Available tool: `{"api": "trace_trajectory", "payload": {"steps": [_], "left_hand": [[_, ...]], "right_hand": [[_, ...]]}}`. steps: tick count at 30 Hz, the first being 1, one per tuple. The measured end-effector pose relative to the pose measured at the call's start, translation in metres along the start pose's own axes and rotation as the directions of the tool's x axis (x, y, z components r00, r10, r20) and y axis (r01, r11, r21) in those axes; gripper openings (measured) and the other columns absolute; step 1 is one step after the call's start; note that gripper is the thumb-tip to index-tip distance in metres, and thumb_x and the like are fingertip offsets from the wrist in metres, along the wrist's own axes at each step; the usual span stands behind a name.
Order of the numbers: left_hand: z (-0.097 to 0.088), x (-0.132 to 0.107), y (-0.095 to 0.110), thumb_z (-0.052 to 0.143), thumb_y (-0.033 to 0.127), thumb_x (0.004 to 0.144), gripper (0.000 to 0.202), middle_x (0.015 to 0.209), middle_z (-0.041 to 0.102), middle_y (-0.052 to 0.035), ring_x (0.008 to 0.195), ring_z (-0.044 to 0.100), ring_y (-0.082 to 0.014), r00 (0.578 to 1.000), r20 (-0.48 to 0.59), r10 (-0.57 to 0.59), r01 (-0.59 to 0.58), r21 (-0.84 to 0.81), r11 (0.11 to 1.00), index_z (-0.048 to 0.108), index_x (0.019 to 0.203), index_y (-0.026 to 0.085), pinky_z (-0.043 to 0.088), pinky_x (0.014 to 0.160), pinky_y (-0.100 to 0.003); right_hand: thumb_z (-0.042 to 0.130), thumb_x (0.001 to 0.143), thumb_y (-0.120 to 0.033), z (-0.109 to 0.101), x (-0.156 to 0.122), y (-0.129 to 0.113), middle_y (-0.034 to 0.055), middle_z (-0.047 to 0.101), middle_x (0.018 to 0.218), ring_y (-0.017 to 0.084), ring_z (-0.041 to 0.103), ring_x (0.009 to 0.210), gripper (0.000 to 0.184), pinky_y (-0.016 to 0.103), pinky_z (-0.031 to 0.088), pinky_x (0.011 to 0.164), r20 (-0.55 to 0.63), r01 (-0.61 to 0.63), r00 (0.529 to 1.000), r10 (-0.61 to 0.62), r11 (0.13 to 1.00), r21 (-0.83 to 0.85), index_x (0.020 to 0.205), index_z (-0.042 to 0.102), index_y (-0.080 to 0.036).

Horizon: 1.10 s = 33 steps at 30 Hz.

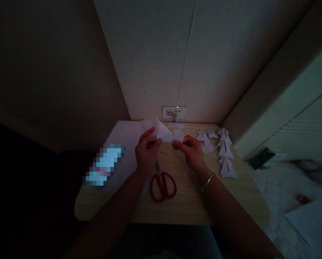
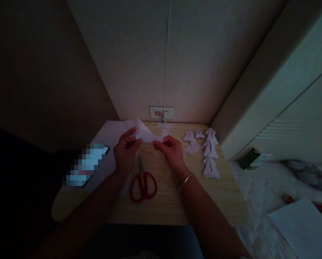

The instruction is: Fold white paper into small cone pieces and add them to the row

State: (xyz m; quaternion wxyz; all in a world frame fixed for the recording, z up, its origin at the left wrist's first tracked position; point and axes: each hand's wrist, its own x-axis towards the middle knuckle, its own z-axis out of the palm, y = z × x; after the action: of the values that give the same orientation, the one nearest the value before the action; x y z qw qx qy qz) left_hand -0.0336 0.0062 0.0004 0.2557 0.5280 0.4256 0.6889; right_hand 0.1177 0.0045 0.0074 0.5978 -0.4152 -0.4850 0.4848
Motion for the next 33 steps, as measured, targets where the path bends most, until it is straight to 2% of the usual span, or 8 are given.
{"api": "trace_trajectory", "payload": {"steps": [6, 9, 13, 15, 19, 25, 28, 33], "left_hand": [[0.008, -0.003, -0.006, 0.066, 0.018, 0.07, 0.02, 0.14, 0.041, -0.0093, 0.094, 0.062, -0.0142, 0.979, -0.06, -0.195, 0.182, -0.17, 0.968, 0.058, 0.088, 0.019, 0.052, 0.075, -0.025], [0.007, -0.001, -0.01, 0.065, 0.013, 0.069, 0.043, 0.141, 0.037, -0.0081, 0.107, 0.057, -0.0157, 0.969, -0.114, -0.22, 0.191, -0.223, 0.956, 0.052, 0.108, 0.025, 0.051, 0.08, -0.024], [0.008, -0.002, -0.012, 0.066, 0.014, 0.069, 0.07, 0.13, 0.048, -0.0104, 0.097, 0.061, -0.0129, 0.936, -0.071, -0.344, 0.302, -0.336, 0.892, 0.031, 0.128, 0.031, 0.051, 0.079, -0.025], [0.01, -0.003, -0.009, 0.068, 0.017, 0.068, 0.067, 0.112, 0.058, -0.0078, 0.088, 0.062, -0.0115, 0.907, -0.007, -0.422, 0.385, -0.392, 0.835, 0.034, 0.125, 0.027, 0.051, 0.076, -0.025], [0.013, -0.004, 0.002, 0.073, 0.023, 0.063, 0.04, 0.084, 0.063, -0.0013, 0.073, 0.061, -0.0094, 0.86, 0.111, -0.497, 0.496, -0.409, 0.766, 0.053, 0.097, 0.017, 0.051, 0.068, -0.022], [0.013, -0.005, 0.002, 0.076, 0.026, 0.058, 0.036, 0.077, 0.064, 0.0002, 0.065, 0.06, -0.01, 0.856, 0.069, -0.512, 0.495, -0.397, 0.773, 0.055, 0.085, 0.014, 0.051, 0.062, -0.023], [0.014, -0.007, 0.0, 0.076, 0.024, 0.058, 0.036, 0.076, 0.066, -0.0003, 0.065, 0.061, -0.0109, 0.873, 0.117, -0.474, 0.481, -0.373, 0.794, 0.057, 0.087, 0.015, 0.05, 0.063, -0.024], [0.013, -0.007, -0.002, 0.074, 0.023, 0.06, 0.035, 0.077, 0.067, -0.0006, 0.067, 0.062, -0.0115, 0.87, 0.227, -0.437, 0.491, -0.338, 0.803, 0.057, 0.09, 0.015, 0.048, 0.065, -0.023]], "right_hand": [[0.078, 0.057, -0.029, 0.006, 0.002, 0.003, -0.005, 0.06, 0.055, 0.011, 0.061, 0.054, 0.031, 0.022, 0.05, 0.053, -0.072, -0.12, 0.989, 0.132, 0.982, 0.145, 0.062, 0.049, -0.019], [0.078, 0.056, -0.027, 0.007, 0.003, 0.004, -0.006, 0.06, 0.057, 0.011, 0.062, 0.054, 0.031, 0.022, 0.051, 0.052, -0.104, -0.143, 0.981, 0.162, 0.976, 0.162, 0.071, 0.052, -0.019], [0.077, 0.057, -0.028, 0.005, 0.004, 0.005, -0.0068, 0.061, 0.058, 0.01, 0.061, 0.053, 0.034, 0.022, 0.051, 0.053, -0.115, -0.135, 0.982, 0.153, 0.979, 0.152, 0.08, 0.054, -0.02], [0.076, 0.057, -0.027, 0.004, 0.005, 0.006, -0.0069, 0.061, 0.058, 0.01, 0.061, 0.053, 0.033, 0.022, 0.05, 0.053, -0.111, -0.114, 0.985, 0.13, 0.984, 0.133, 0.081, 0.054, -0.02], [0.076, 0.057, -0.028, 0.005, 0.005, 0.006, -0.0065, 0.061, 0.058, 0.01, 0.058, 0.051, 0.035, 0.022, 0.048, 0.053, -0.087, -0.098, 0.991, 0.105, 0.991, 0.087, 0.082, 0.054, -0.02], [0.075, 0.059, -0.031, 0.008, 0.001, 0.008, -0.0039, 0.064, 0.064, 0.01, 0.057, 0.055, 0.033, 0.023, 0.047, 0.056, 0.025, -0.172, 0.985, 0.171, 0.982, 0.073, 0.086, 0.061, -0.018], [0.075, 0.058, -0.036, 0.01, -0.001, 0.01, -0.0007, 0.066, 0.065, 0.01, 0.056, 0.053, 0.031, 0.023, 0.046, 0.054, 0.109, -0.252, 0.963, 0.247, 0.967, 0.033, 0.078, 0.066, -0.015], [0.076, 0.056, -0.038, 0.01, -0.002, 0.012, 0.0002, 0.064, 0.06, 0.01, 0.053, 0.049, 0.033, 0.023, 0.045, 0.049, 0.064, -0.3, 0.952, 0.299, 0.954, 0.008, 0.075, 0.068, -0.013]]}}
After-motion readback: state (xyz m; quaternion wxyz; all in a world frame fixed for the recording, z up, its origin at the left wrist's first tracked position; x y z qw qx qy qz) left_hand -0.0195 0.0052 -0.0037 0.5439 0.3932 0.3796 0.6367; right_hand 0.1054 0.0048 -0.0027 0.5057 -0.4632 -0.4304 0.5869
